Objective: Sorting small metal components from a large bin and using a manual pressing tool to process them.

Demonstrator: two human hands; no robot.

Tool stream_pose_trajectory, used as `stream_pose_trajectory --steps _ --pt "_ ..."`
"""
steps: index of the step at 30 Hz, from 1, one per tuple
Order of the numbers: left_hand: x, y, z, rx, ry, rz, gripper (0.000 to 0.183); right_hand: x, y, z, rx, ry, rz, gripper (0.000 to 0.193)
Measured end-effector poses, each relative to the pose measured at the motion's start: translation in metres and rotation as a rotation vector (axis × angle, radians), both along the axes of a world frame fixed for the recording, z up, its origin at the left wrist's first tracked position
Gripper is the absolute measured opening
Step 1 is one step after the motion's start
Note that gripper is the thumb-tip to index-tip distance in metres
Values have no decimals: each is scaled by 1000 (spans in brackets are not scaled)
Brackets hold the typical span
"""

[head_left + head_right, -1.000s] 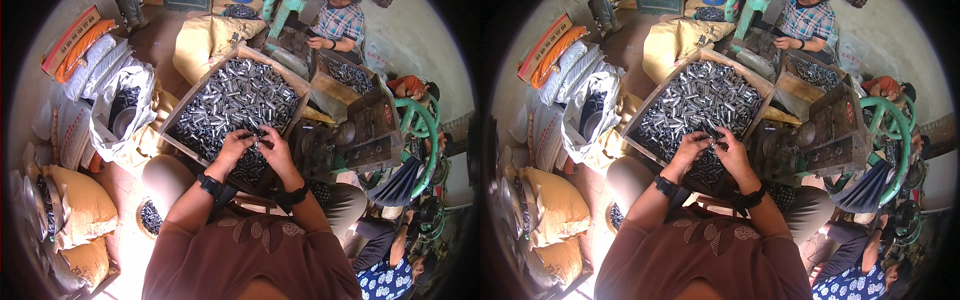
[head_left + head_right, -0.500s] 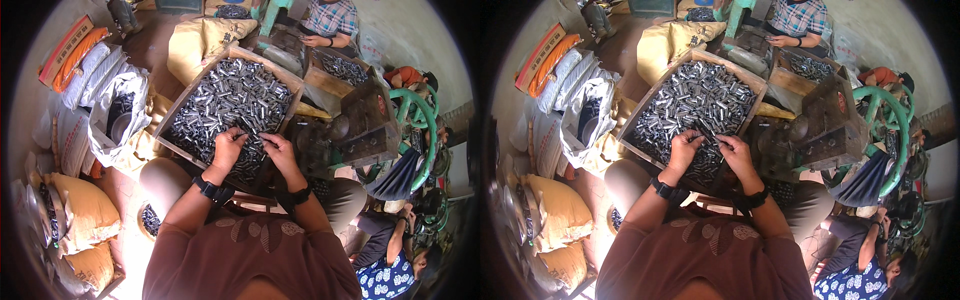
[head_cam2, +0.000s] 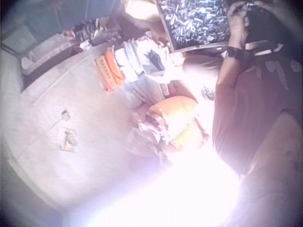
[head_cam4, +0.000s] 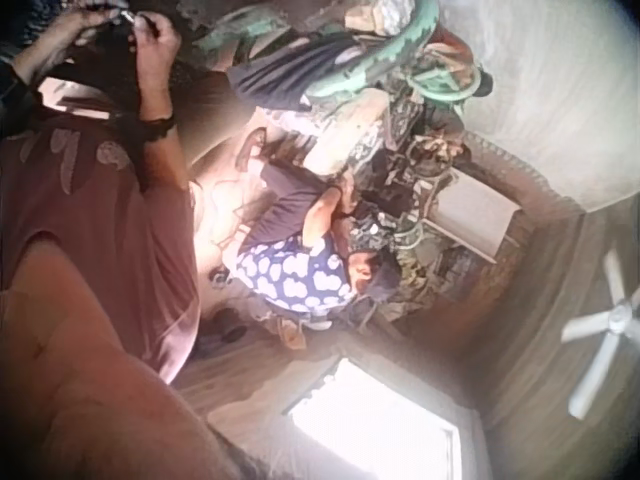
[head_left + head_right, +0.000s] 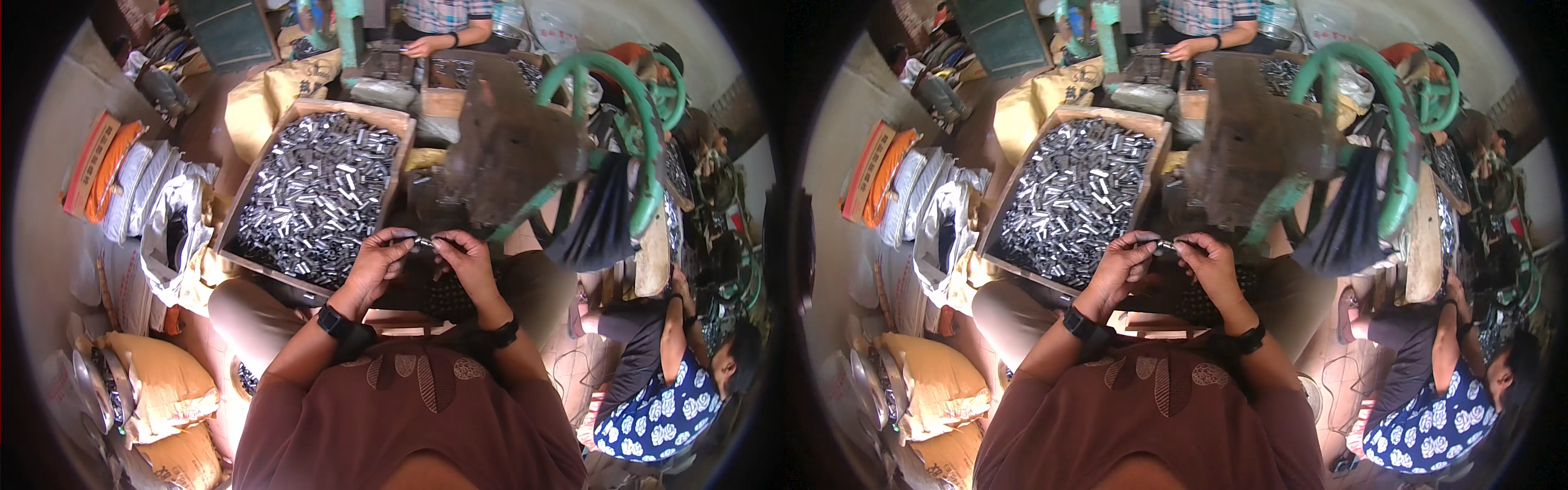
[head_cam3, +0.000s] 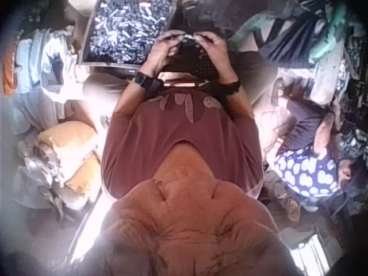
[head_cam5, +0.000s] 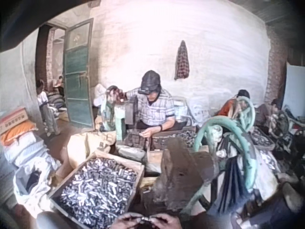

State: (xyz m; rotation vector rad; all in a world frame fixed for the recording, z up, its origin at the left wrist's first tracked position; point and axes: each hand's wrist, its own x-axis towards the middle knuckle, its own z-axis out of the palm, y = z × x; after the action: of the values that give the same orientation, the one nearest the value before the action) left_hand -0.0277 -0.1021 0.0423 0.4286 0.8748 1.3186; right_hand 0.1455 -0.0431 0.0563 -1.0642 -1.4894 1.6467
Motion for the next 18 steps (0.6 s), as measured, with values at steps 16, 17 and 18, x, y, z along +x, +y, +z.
stream_pose_trajectory --steps 16,17,18 --pt "50 16 27 -21 254 -42 13 50 5 -11 55 167 -204 21" --pt "48 14 26 -20 255 -41 13 48 4 -11 56 169 -203 21" --pt "46 12 26 -33 172 -52 15 45 2 -10 55 162 -208 21"
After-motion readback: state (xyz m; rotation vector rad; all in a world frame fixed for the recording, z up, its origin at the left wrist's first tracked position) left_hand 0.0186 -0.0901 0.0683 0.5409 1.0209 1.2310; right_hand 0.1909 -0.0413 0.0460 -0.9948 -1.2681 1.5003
